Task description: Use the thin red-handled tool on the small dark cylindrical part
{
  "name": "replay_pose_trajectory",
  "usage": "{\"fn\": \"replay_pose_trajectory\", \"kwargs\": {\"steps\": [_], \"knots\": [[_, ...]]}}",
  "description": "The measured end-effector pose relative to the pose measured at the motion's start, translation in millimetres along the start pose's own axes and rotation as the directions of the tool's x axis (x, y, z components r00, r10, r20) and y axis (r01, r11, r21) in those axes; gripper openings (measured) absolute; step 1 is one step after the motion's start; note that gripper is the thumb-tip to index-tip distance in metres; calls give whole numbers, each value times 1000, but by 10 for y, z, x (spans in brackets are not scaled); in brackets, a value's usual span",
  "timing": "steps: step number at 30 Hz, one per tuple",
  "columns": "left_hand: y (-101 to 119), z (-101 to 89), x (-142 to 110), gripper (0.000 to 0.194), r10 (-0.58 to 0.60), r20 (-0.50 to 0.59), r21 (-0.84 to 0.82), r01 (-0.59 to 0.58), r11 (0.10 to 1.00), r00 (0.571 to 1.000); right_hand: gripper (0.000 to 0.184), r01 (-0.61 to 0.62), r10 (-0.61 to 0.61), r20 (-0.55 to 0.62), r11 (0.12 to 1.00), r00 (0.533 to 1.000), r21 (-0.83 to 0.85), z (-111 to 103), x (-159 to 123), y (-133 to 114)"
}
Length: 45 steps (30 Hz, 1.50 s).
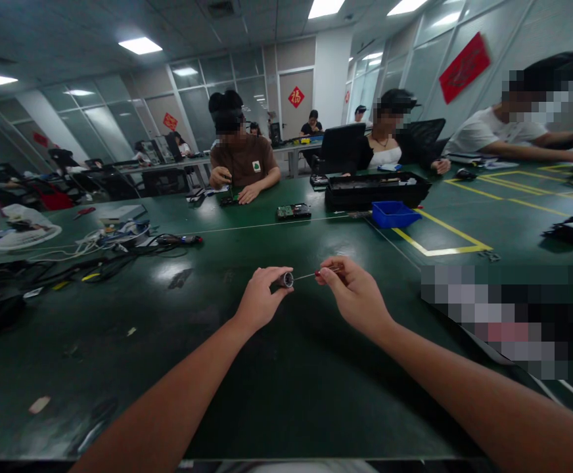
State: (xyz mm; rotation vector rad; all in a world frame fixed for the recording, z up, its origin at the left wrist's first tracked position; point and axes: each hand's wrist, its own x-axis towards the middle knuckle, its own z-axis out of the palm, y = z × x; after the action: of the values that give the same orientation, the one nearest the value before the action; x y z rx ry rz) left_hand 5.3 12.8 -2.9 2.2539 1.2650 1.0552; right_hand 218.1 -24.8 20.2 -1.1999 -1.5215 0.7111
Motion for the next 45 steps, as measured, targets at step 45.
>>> {"fn": "replay_pose_trajectory", "kwargs": {"steps": [45], "knots": [[44,34,10,38,-70,143,37,66,997,987,15,150,-148,28,951,989,-269,-35,-23,-37]]}}
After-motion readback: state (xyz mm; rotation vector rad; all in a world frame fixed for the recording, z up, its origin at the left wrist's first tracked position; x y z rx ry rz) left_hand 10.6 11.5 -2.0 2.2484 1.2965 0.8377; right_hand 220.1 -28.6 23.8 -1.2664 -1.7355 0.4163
